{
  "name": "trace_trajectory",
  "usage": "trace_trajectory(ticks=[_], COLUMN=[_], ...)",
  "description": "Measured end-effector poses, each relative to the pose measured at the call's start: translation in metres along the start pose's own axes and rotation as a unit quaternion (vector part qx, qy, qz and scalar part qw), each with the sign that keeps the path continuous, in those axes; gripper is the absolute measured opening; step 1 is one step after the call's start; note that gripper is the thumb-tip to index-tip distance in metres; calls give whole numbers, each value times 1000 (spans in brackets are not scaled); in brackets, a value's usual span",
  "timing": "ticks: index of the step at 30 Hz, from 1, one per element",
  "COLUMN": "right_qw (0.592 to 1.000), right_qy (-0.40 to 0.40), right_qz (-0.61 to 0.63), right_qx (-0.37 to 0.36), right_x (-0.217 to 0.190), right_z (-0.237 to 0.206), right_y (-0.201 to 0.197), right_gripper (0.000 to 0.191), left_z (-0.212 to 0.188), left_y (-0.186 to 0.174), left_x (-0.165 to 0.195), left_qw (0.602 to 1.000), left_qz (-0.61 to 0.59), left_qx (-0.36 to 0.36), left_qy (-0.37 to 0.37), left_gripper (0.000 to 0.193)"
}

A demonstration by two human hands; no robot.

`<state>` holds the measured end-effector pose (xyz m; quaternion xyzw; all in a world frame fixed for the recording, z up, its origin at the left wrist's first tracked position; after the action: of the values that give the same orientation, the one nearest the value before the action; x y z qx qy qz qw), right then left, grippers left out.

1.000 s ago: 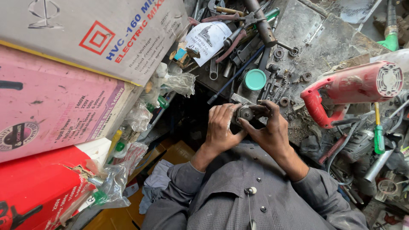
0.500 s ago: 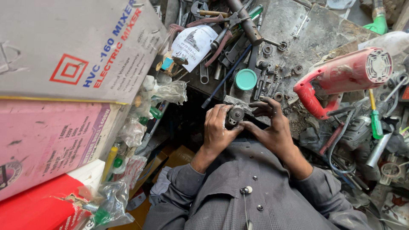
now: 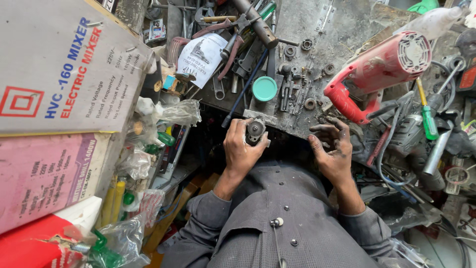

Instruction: The person repairs a red electric mixer at a cluttered workbench. They handle and turn small metal parts in their hands, pick up and set down components, use a screwdriver on the mixer body, handle a cordless drill, and near the end pour liquid from a plastic bottle onto the work area.

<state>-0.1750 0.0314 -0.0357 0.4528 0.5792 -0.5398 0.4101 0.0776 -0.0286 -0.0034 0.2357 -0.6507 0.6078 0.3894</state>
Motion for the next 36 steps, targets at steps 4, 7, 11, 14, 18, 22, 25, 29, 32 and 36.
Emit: trace_trajectory(ticks=[4,7,11,14,18,22,25,29,32,36], right_qw=[998,998,996,995,989,988,988,989,991,992], right_qy=[-24,-15,-3,-1,-49,-55,-34,-12,-16,-34], right_qz=[-57,-66,-74,-101,-131,-125,-133,-132,-117,-112], right_qx=[3,19,44,18,-57,-74,-73,-67,-61,-56], right_x=[1,7,16,20,16,17,24,32,31,20], right_z=[-2,-16,-32,-32,-25,-24,-26,-28,-22,13], right_y=[-23,-48,-78,-80,-63,-55,-55,-54,-47,-29], right_gripper=[55,53,49,48,49,48,47,47,45,44], left_z=[-1,-4,-9,-10,-11,-12,-13,-15,-17,-14], left_y=[-1,2,5,8,7,7,9,2,-6,-10], left_x=[10,13,12,11,13,16,15,17,20,20], left_qw=[1000,999,998,997,995,993,994,993,992,994], left_qz=[14,15,33,29,60,79,70,54,37,12], left_qx=[24,35,59,69,76,88,85,107,117,93], left_qy=[-1,-2,-19,-20,-16,-2,-11,7,34,51], left_gripper=[46,45,45,44,56,61,60,62,60,51])
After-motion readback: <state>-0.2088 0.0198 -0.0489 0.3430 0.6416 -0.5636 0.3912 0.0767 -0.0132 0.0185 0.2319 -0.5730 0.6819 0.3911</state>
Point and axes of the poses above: each hand's wrist, its own z-axis towards the middle knuckle, its own y-axis out of the palm, x = y × z, the point moved 8 cm from there along z, towards the middle knuckle, and after that the axes turned 14 degrees about -x, right-handed, at the moved point
